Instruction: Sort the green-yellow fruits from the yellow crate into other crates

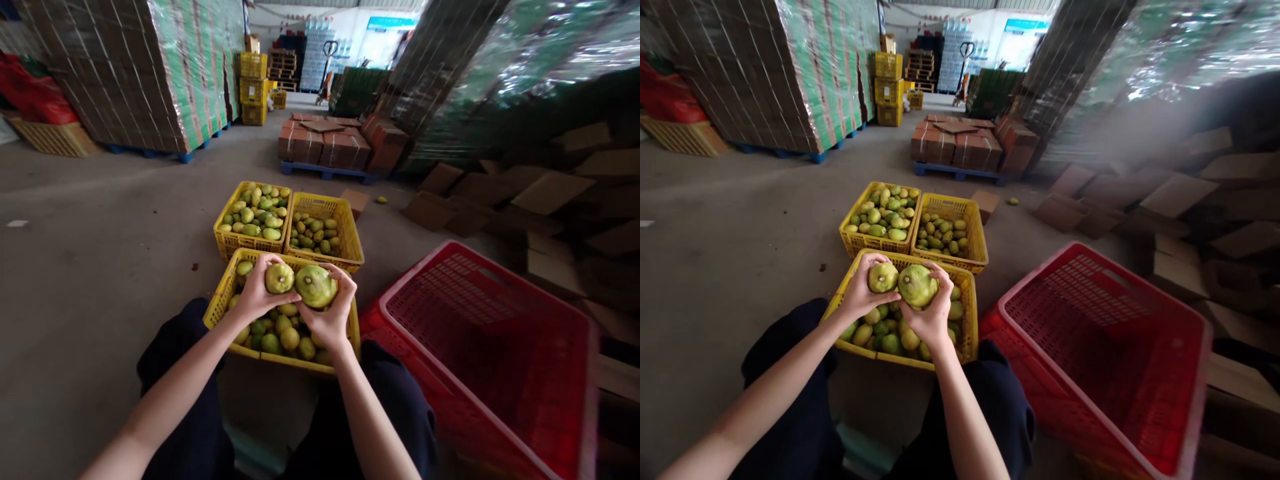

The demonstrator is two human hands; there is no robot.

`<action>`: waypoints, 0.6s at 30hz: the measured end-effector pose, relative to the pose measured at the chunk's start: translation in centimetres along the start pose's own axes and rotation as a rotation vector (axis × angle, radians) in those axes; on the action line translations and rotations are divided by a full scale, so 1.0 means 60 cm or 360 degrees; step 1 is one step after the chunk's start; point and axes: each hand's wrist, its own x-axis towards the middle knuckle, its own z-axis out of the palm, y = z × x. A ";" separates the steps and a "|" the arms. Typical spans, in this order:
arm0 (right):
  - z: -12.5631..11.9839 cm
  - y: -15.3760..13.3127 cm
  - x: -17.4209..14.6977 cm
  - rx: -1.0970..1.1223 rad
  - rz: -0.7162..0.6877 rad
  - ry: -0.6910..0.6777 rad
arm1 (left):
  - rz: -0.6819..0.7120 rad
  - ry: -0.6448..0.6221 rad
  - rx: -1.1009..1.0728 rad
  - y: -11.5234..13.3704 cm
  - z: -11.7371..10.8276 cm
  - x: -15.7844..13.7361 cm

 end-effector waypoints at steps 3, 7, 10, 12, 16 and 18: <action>-0.002 0.000 -0.001 -0.0013 -0.0055 -0.0007 | 0.0057 0.0028 -0.0010 -0.001 0.002 -0.002; -0.006 -0.002 -0.001 0.0007 -0.0016 0.0013 | 0.0122 0.0073 0.0097 0.001 -0.002 -0.002; -0.006 -0.008 -0.003 0.0103 0.0084 0.0087 | 0.0108 0.0077 0.0143 0.009 -0.009 0.003; -0.004 -0.009 -0.006 0.0230 0.0324 0.0093 | -0.0013 0.0039 0.0048 0.009 -0.013 0.009; 0.004 0.014 -0.010 0.0677 0.1487 -0.0082 | -0.0976 -0.0079 -0.0168 -0.014 -0.009 0.020; 0.003 0.035 -0.012 0.0928 0.1950 -0.0141 | -0.1440 -0.0118 -0.0137 -0.034 -0.002 0.020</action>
